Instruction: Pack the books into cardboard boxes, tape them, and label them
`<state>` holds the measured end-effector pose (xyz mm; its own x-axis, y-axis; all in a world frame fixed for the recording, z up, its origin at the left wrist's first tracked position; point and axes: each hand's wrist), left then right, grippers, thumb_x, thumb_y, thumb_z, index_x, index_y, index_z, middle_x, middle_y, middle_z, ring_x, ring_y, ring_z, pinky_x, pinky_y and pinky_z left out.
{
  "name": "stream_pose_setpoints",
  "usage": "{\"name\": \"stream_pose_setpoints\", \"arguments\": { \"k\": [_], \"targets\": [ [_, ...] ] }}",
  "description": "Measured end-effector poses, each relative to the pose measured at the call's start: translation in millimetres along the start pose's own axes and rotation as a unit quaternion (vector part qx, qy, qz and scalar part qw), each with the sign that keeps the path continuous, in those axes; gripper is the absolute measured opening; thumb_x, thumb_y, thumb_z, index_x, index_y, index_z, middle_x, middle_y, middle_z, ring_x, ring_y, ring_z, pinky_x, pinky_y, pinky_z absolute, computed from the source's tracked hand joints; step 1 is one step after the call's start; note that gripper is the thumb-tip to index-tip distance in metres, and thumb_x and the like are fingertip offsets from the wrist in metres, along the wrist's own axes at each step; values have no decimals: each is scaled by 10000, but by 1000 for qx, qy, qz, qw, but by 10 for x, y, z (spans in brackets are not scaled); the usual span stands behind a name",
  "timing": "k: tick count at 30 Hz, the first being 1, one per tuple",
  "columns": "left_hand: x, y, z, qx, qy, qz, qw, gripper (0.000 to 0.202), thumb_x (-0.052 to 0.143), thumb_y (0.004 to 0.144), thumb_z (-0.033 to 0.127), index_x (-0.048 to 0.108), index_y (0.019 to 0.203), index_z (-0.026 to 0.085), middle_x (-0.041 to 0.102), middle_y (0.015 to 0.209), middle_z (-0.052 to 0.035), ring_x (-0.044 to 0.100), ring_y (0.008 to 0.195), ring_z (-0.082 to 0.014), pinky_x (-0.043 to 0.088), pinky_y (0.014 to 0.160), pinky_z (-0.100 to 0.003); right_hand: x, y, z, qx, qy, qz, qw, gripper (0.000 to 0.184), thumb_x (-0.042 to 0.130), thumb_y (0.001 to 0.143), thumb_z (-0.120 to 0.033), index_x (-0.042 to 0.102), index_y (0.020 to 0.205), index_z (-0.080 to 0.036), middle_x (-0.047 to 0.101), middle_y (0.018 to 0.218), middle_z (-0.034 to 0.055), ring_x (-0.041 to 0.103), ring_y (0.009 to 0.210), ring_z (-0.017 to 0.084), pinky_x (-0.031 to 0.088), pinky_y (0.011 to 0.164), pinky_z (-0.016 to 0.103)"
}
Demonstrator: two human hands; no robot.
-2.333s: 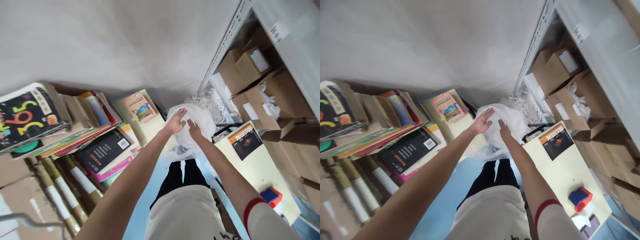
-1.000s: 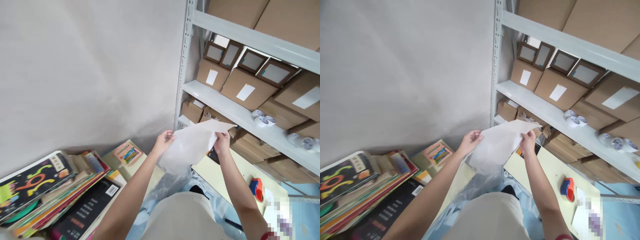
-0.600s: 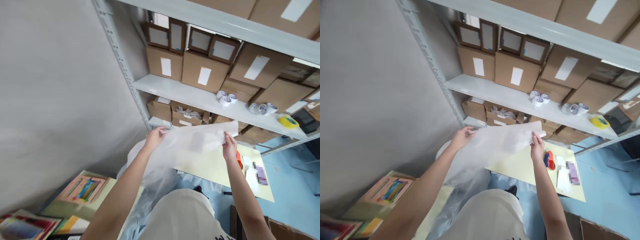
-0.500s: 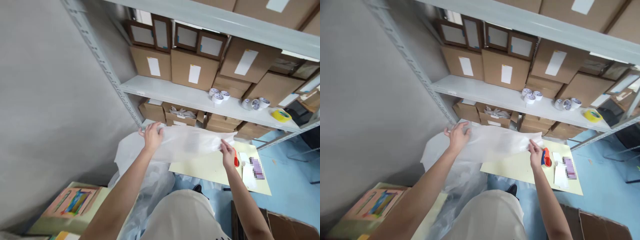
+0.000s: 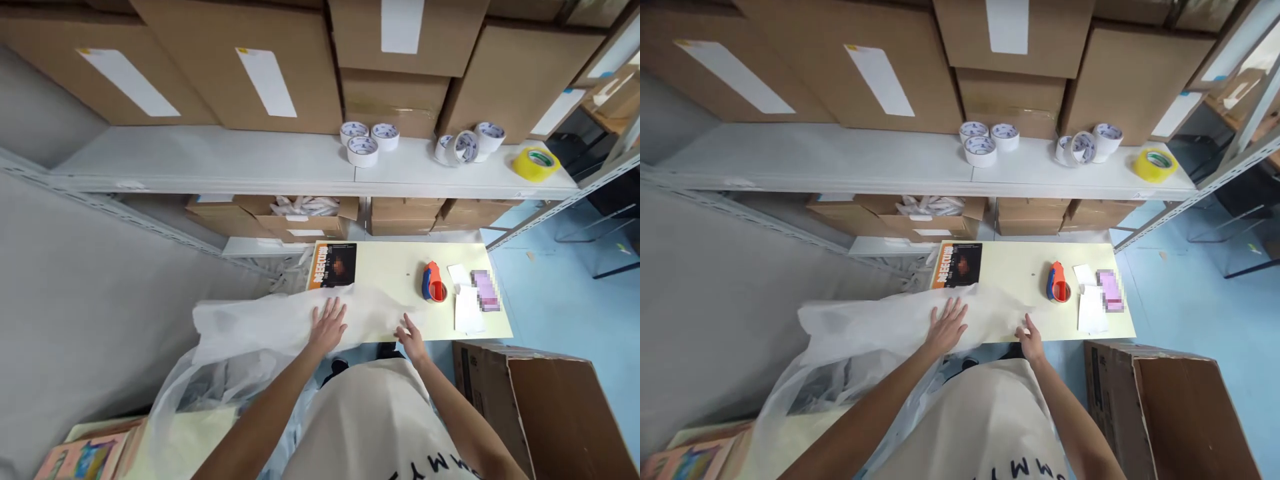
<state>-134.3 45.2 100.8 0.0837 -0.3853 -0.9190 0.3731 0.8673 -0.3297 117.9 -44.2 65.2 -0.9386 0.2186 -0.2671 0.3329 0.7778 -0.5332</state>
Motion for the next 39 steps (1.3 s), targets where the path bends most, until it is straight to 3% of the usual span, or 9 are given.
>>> {"name": "stream_pose_setpoints", "arguments": {
  "k": [2,5,9,12,14,19,29,34,39],
  "targets": [
    [151,80,-4,-38,13,-39,998,574,470,895,252,476,1469,241,296,1611,-133,197,1511,-353,108,1176,-656,-181,30,27,32,-163,-84,983,626,564,858,-366,472,1445,-167,759,928,57,738,695,184,585,722,335],
    [287,154,51,-104,4,-108,989,621,491,913,368,397,1514,241,189,1645,-150,118,1522,-376,129,1161,-670,-427,25,-56,24,-371,-154,915,500,584,860,-255,584,1355,-187,762,824,69,744,858,258,559,831,385],
    [379,208,135,-125,-32,-175,976,869,600,829,508,235,1571,240,12,1660,-165,38,1520,-415,160,1126,-704,-454,101,-272,-115,-478,-142,859,495,541,892,-194,561,1386,-191,701,1204,178,656,1144,307,501,972,423],
    [440,233,129,-115,-28,-182,976,966,668,775,496,192,1579,249,-46,1657,-159,3,1521,-412,171,1128,-692,-306,308,-364,-216,-510,-181,813,726,653,822,-163,403,1502,-213,389,1568,171,379,1444,300,349,1142,442],
    [482,254,94,-105,-19,-184,977,985,685,767,491,183,1580,251,-61,1657,-154,-15,1520,-408,168,1137,-677,-228,463,-347,-204,-534,-198,796,884,728,779,-211,293,1550,-220,169,1653,158,169,1527,313,230,1193,499],
    [572,340,26,-102,-7,-184,978,1039,726,736,524,165,1579,290,-67,1662,-121,-62,1515,-406,97,1157,-670,-227,580,-137,-106,-570,-182,794,933,691,835,-392,165,1584,-212,22,1665,168,47,1538,342,135,1201,532],
    [595,267,-104,-232,-65,-156,958,1267,803,634,548,42,1592,220,-108,1645,-215,-45,1508,-448,167,1122,-700,-297,427,-89,-103,-592,-131,788,762,568,916,-351,208,1577,-235,93,1665,144,127,1530,324,226,1139,567],
    [588,232,-156,-176,-97,-117,972,1185,816,653,453,132,1588,203,-5,1661,-196,6,1524,-398,187,1173,-597,-305,376,-98,-70,-608,-87,786,769,605,890,-344,262,1564,-206,142,1654,170,148,1518,368,181,1145,614],
    [560,211,-202,-191,-146,-31,970,1033,790,677,496,308,1539,190,80,1657,-207,60,1522,-408,225,1158,-605,-99,457,-246,-166,-536,-74,824,710,601,868,-298,366,1511,-109,236,1621,220,175,1513,371,183,1175,595]
  ]
}}
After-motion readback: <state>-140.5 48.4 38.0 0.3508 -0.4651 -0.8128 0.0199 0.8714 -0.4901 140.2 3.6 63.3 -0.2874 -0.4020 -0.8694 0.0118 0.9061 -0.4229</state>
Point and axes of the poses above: each hand's wrist, its own y-axis towards the middle knuckle, its own x-axis out of the palm, z = x × y
